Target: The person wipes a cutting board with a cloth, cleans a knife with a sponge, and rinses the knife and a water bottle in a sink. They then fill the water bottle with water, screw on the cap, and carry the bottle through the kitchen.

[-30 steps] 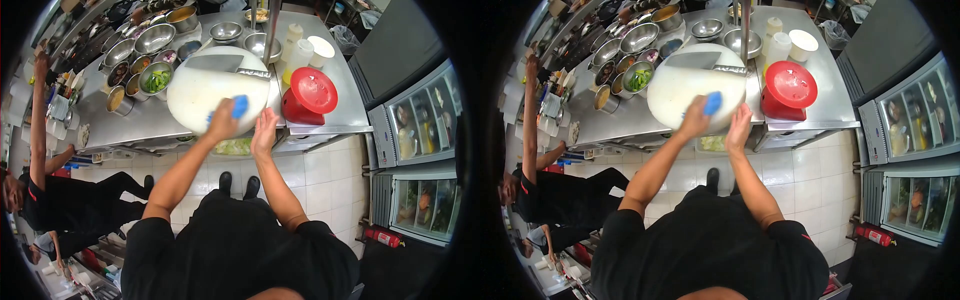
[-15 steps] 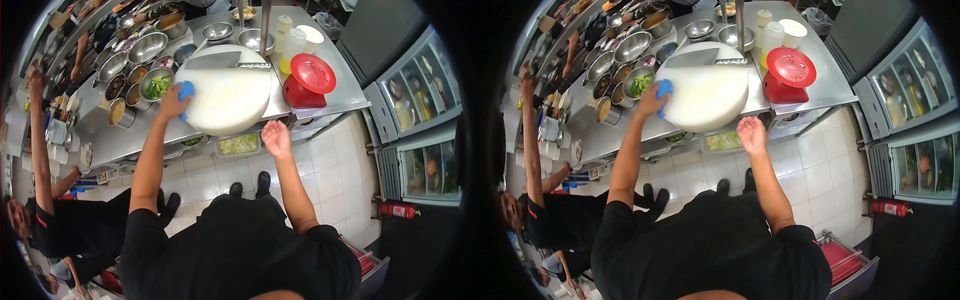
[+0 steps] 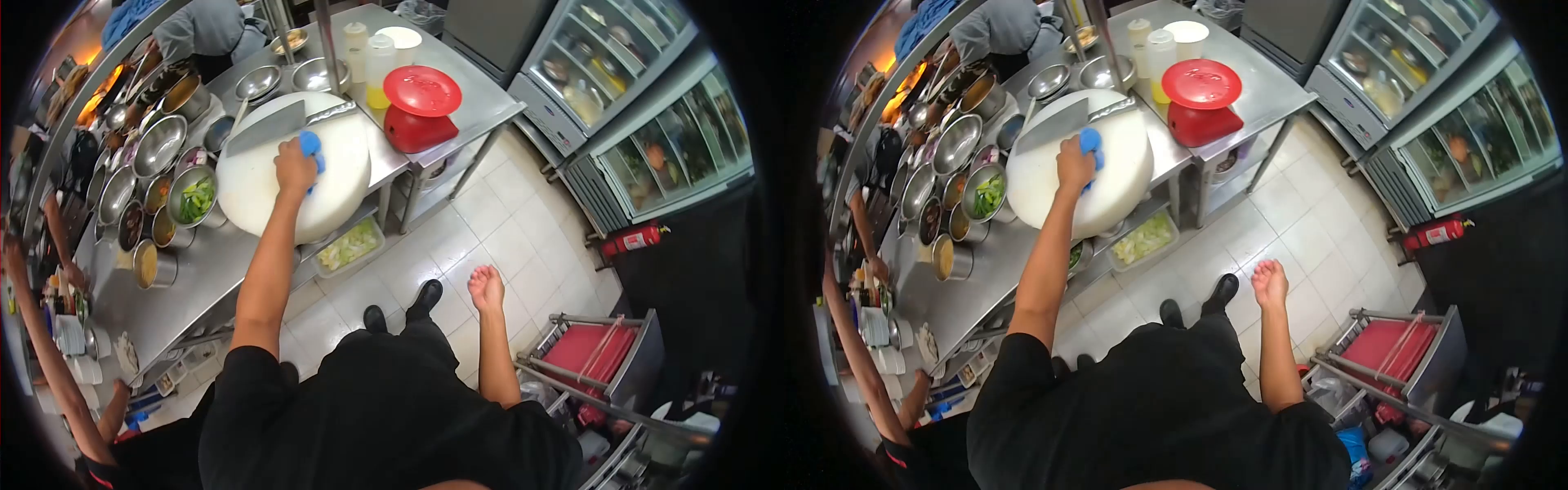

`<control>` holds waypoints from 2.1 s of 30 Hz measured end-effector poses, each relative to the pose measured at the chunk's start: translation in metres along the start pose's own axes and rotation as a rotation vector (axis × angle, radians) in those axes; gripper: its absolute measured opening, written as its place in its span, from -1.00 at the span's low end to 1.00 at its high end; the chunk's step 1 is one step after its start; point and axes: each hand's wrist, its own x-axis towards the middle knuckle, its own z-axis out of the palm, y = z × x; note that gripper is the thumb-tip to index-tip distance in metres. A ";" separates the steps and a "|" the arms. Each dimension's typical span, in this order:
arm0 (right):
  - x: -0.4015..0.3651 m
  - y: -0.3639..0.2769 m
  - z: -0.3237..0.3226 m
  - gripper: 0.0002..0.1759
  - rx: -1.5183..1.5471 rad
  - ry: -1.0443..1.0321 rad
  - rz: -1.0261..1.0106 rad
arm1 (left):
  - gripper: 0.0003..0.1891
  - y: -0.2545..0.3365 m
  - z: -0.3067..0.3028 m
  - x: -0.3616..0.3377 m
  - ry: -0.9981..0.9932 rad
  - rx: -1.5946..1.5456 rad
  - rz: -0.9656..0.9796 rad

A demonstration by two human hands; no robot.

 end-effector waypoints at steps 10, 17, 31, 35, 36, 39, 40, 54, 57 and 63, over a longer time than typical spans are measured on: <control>0.003 0.024 -0.189 -0.72 -0.246 0.283 0.158 | -0.43 0.045 0.016 -0.185 -0.532 -0.653 0.441; 0.003 0.055 -0.240 -0.69 -0.772 0.408 0.475 | -0.49 -0.126 -0.106 -0.189 0.202 -0.359 -0.311; 0.075 0.043 -0.169 -0.72 -0.996 0.125 0.094 | -0.67 -0.078 -0.108 -0.168 0.190 -0.610 0.034; 0.077 0.029 -0.176 -0.57 -1.317 0.249 -0.040 | -0.73 -0.064 -0.124 -0.138 0.484 -0.288 0.094; 0.080 0.029 -0.186 -0.57 -1.318 0.298 -0.061 | -0.68 -0.093 -0.122 -0.136 0.536 -0.260 0.088; 0.088 0.032 -0.230 -0.58 -1.290 0.289 -0.058 | -0.51 -0.160 -0.122 -0.128 0.391 -0.080 -0.072; 0.087 0.031 -0.243 -0.59 -1.287 0.212 -0.056 | -0.41 -0.184 -0.121 -0.127 0.222 0.074 -0.247; 0.015 -0.060 -0.248 -0.70 -0.356 0.497 -0.149 | -0.43 0.110 0.135 -0.241 -1.121 0.190 0.602; -0.015 -0.063 -0.269 -0.70 -0.243 0.526 -0.111 | -0.39 0.205 0.182 -0.292 -1.470 -0.107 0.713; -0.077 -0.054 -0.337 -0.65 -0.209 0.744 -0.212 | -0.33 0.238 0.228 -0.307 -1.605 -0.037 0.864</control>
